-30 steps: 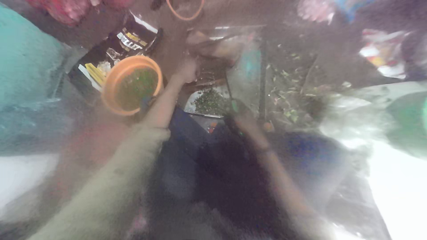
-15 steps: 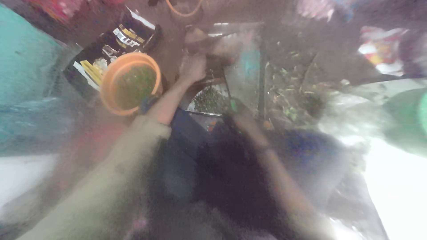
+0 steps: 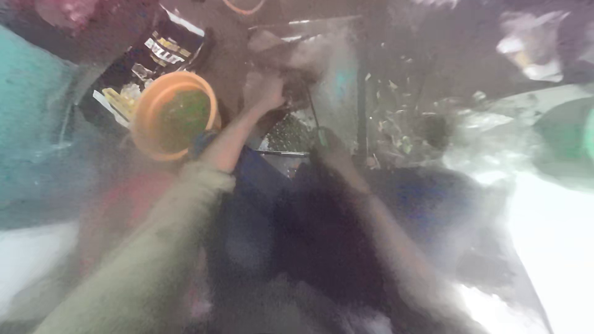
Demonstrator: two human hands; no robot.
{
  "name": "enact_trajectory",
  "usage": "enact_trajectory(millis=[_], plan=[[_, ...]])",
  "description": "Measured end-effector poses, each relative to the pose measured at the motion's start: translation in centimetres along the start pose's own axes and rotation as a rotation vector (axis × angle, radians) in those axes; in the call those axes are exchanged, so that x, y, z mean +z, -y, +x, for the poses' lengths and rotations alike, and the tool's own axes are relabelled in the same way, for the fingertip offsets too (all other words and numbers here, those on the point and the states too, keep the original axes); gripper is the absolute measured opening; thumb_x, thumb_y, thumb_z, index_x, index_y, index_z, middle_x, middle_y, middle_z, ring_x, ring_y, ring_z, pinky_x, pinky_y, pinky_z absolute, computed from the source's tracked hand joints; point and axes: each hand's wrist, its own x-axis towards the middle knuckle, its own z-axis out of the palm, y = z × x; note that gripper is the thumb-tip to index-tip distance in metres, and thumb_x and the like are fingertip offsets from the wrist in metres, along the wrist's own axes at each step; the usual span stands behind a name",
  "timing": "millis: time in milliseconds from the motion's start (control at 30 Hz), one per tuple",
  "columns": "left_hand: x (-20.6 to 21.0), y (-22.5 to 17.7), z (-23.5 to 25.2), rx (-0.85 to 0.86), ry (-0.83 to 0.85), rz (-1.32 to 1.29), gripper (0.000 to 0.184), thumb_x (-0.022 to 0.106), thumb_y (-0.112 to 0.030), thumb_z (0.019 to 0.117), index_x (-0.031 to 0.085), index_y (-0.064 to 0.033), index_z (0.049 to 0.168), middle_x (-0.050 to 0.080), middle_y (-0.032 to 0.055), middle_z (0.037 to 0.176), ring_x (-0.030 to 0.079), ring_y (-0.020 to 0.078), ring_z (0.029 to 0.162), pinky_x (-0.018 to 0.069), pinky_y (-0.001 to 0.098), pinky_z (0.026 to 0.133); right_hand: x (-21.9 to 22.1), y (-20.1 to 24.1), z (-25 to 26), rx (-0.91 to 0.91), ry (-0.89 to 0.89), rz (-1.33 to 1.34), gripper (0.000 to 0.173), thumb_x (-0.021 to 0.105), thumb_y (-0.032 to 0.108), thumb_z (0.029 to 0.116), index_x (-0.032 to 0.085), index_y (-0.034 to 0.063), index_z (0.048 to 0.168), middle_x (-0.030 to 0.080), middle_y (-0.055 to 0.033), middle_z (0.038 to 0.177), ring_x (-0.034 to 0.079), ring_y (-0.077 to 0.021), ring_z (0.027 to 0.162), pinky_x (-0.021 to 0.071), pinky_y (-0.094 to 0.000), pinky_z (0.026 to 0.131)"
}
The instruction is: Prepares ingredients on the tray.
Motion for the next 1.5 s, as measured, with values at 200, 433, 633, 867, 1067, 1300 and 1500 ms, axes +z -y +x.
enact_trajectory(millis=[200,433,633,867,1067,1300,1500], plan=[[0.9,0.0,0.1,-0.011,-0.015,-0.003,0.042,0.076,-0.039,0.0907,0.072,-0.0145,0.125,0.065,0.0128,0.137,0.063,0.0334,0.125,0.0522,0.0572,0.104,0.5,-0.3,1.9,-0.016,-0.014,-0.018,0.048,0.060,0.040,0.1039,0.050,0.0248,0.148,0.070,-0.0193,0.102,0.068,-0.0364,0.079,0.0559,-0.0588,0.067],[0.7,0.8,0.1,-0.025,-0.030,-0.035,0.027,0.071,-0.026,0.0953,0.075,-0.0147,0.119,0.069,0.0148,0.126,0.065,0.0339,0.121,0.0518,0.0568,0.105,0.4,-0.2,2.0,-0.028,-0.009,-0.040,0.047,0.059,0.040,0.1045,0.050,0.0262,0.148,0.070,-0.0198,0.106,0.068,-0.0380,0.084,0.0554,-0.0616,0.070],[0.7,0.7,0.0,-0.018,-0.016,-0.034,0.025,0.071,-0.026,0.0951,0.076,-0.0132,0.116,0.070,0.0156,0.122,0.066,0.0351,0.118,0.0533,0.0581,0.102,0.4,-0.2,1.3,-0.009,0.015,-0.036,0.049,0.058,0.043,0.1046,0.048,0.0256,0.149,0.070,-0.0195,0.105,0.069,-0.0373,0.081,0.0568,-0.0602,0.069],[-1.0,0.6,-0.8,-0.095,-0.011,-0.070,0.034,0.076,-0.029,0.0919,0.074,-0.0195,0.124,0.072,0.0120,0.125,0.065,0.0340,0.122,0.0489,0.0614,0.106,-0.1,0.7,-0.4,0.018,0.048,-0.005,0.052,0.049,0.050,0.1080,0.045,0.0256,0.153,0.069,-0.0218,0.115,0.068,-0.0407,0.092,0.0545,-0.0629,0.077],[0.4,0.0,-0.8,-0.115,-0.039,0.187,0.025,0.067,-0.030,0.0960,0.076,-0.0166,0.115,0.071,0.0167,0.122,0.064,0.0397,0.121,0.0491,0.0606,0.106,0.3,0.5,0.1,0.012,0.052,0.005,0.054,0.046,0.055,0.1075,0.045,0.0247,0.152,0.069,-0.0186,0.101,0.067,-0.0327,0.077,0.0565,-0.0544,0.068],[-0.2,-2.0,-1.8,-0.044,0.047,0.163,0.019,0.065,-0.020,0.0957,0.074,-0.0038,0.099,0.072,0.0208,0.109,0.069,0.0416,0.107,0.0564,0.0620,0.092,0.9,-0.4,1.2,0.047,0.067,-0.015,0.056,0.046,0.058,0.1064,0.046,0.0238,0.151,0.069,-0.0181,0.099,0.067,-0.0325,0.076,0.0567,-0.0536,0.068],[-0.4,-2.9,-2.1,-0.010,0.092,0.158,0.022,0.068,-0.021,0.0938,0.075,-0.0022,0.104,0.071,0.0216,0.117,0.066,0.0407,0.115,0.0538,0.0596,0.098,1.5,0.5,1.7,0.001,0.007,-0.052,0.049,0.048,0.051,0.1078,0.050,0.0216,0.147,0.071,-0.0177,0.100,0.069,-0.0345,0.079,0.0572,-0.0569,0.069]])
